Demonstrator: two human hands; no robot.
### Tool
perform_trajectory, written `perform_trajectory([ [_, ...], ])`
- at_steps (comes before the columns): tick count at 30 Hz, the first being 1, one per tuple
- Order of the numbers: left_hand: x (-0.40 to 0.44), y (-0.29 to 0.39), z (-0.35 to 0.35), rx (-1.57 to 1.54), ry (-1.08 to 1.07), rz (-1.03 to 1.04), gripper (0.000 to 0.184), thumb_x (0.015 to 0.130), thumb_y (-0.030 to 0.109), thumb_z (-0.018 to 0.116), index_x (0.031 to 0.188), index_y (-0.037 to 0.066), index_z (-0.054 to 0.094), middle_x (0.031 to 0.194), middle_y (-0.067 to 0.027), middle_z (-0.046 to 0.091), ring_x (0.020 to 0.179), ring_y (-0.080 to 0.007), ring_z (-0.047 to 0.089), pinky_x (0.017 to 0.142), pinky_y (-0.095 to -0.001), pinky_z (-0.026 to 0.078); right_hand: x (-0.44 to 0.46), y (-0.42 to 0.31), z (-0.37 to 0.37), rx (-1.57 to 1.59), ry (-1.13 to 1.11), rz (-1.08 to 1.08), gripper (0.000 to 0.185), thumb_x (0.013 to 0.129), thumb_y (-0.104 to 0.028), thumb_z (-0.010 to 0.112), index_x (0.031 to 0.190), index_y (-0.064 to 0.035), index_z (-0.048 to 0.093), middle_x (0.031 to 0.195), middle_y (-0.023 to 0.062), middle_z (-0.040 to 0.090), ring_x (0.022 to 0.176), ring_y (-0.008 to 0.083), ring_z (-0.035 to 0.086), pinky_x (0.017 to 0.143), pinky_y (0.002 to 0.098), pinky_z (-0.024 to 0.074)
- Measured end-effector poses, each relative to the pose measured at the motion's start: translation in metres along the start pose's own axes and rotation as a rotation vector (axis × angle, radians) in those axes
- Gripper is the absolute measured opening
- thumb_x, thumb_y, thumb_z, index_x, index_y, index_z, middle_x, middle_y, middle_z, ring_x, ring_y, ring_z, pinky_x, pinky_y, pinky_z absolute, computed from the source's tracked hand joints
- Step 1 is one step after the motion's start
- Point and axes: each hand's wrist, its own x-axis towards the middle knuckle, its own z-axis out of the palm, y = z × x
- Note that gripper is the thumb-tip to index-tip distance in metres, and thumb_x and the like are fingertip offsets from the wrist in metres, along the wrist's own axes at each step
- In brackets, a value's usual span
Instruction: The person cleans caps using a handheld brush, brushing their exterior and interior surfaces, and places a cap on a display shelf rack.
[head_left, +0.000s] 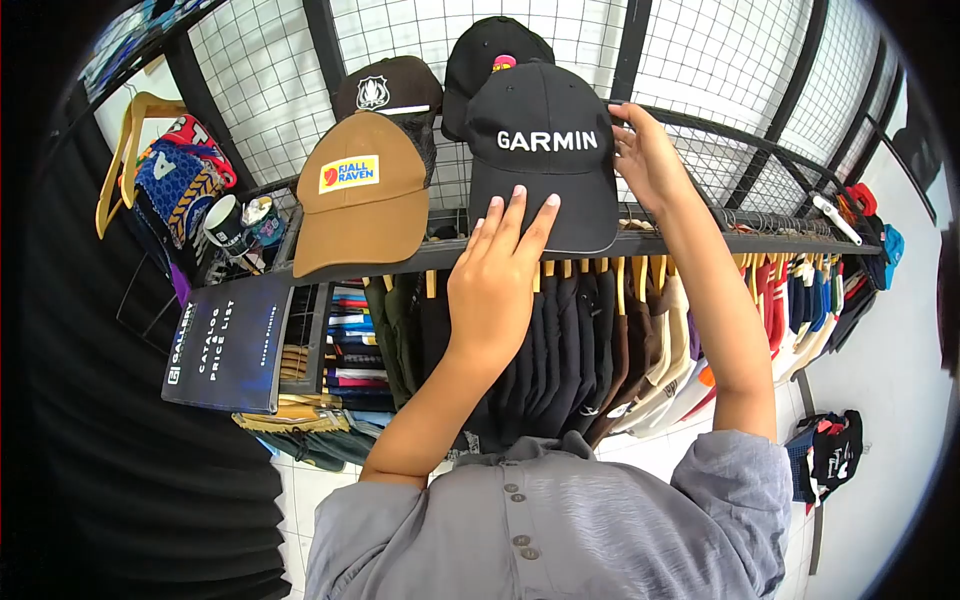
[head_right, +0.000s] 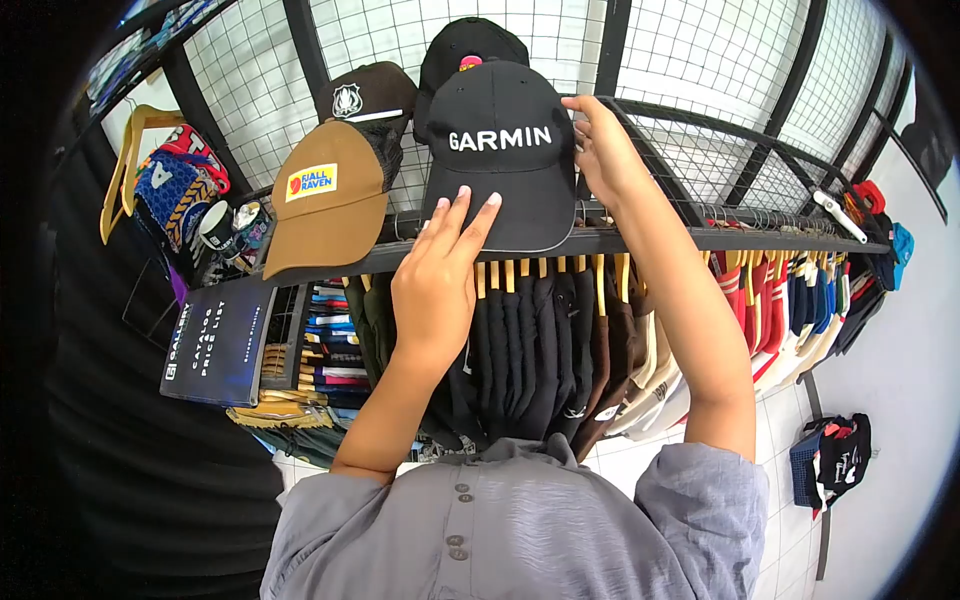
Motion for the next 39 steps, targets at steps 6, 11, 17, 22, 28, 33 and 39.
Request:
perform_trajectory([
  [6, 0.002, 0.011, -0.014, 0.086, 0.002, -0.031, 0.055, 0.08, -0.001, 0.051, 0.129, 0.023, 0.05, 0.13, -0.0117, 0.05, 0.117, -0.0294, 0.051, 0.094, -0.038, 0.044, 0.0, -0.004, 0.004, 0.138, -0.088, 0.059, 0.05, 0.086, -0.031, 0.052, 0.125, -0.0033, 0.038, 0.113, 0.0171, 0.052, 0.099, 0.0215, 0.05, 0.094, 0.0333, 0.0361],
  [11, 0.004, 0.017, -0.015, 0.177, -0.044, 0.009, 0.054, 0.078, 0.0, 0.052, 0.128, 0.02, 0.051, 0.132, -0.0132, 0.048, 0.117, -0.0322, 0.051, 0.096, -0.0383, 0.043, 0.008, 0.004, -0.003, 0.099, -0.175, 0.135, 0.061, 0.084, -0.032, 0.054, 0.132, -0.0011, 0.031, 0.111, 0.0161, 0.053, 0.097, 0.0213, 0.051, 0.09, 0.0311, 0.0371],
  [17, -0.002, 0.015, -0.012, 0.05, -0.037, -0.008, 0.044, 0.084, 0.007, 0.053, 0.128, 0.014, 0.05, 0.132, -0.0167, 0.047, 0.12, -0.0348, 0.047, 0.099, -0.0405, 0.039, 0.012, 0.007, -0.009, -0.014, -0.26, 0.147, 0.061, 0.083, -0.034, 0.054, 0.132, -0.0043, 0.033, 0.098, 0.0099, 0.054, 0.095, 0.0203, 0.048, 0.088, 0.0367, 0.036],
  [22, -0.004, 0.012, -0.026, -0.126, 0.006, -0.022, 0.05, 0.083, 0.025, 0.059, 0.129, 0.008, 0.047, 0.134, -0.0212, 0.042, 0.123, -0.0395, 0.041, 0.102, -0.0477, 0.031, -0.004, 0.007, -0.005, -0.166, 0.001, -0.098, 0.063, 0.089, -0.035, 0.049, 0.139, -0.004, 0.028, 0.136, 0.0204, 0.037, 0.13, 0.0299, 0.032, 0.108, 0.0417, 0.0251],
  [28, -0.012, 0.002, -0.028, -0.184, -0.057, -0.052, 0.052, 0.08, 0.021, 0.058, 0.128, 0.005, 0.047, 0.133, -0.0217, 0.043, 0.123, -0.0394, 0.041, 0.104, -0.0482, 0.029, -0.057, 0.008, 0.004, -0.365, 0.043, -0.34, 0.06, 0.089, -0.029, 0.05, 0.141, -0.0086, 0.028, 0.135, 0.0219, 0.039, 0.126, 0.0286, 0.038, 0.105, 0.0398, 0.0282],
  [33, -0.019, 0.0, -0.016, -0.16, -0.013, -0.044, 0.052, 0.08, 0.017, 0.054, 0.129, 0.004, 0.046, 0.135, -0.0205, 0.041, 0.126, -0.0398, 0.037, 0.105, -0.051, 0.025, -0.08, 0.03, 0.017, -0.655, 0.006, -0.64, 0.053, 0.09, -0.016, 0.051, 0.138, -0.0063, 0.03, 0.133, 0.0232, 0.043, 0.125, 0.031, 0.042, 0.103, 0.0375, 0.0311],
  [39, -0.034, 0.003, -0.007, -0.233, 0.08, -0.055, 0.063, 0.077, 0.011, 0.055, 0.135, 0.0, 0.034, 0.144, -0.0295, 0.02, 0.133, -0.0468, 0.02, 0.107, -0.0525, 0.018, -0.103, 0.031, 0.011, -0.663, -0.019, -0.729, 0.046, 0.092, -0.012, 0.047, 0.133, 0.0021, 0.033, 0.132, 0.022, 0.044, 0.127, 0.0333, 0.04, 0.105, 0.039, 0.0281],
])
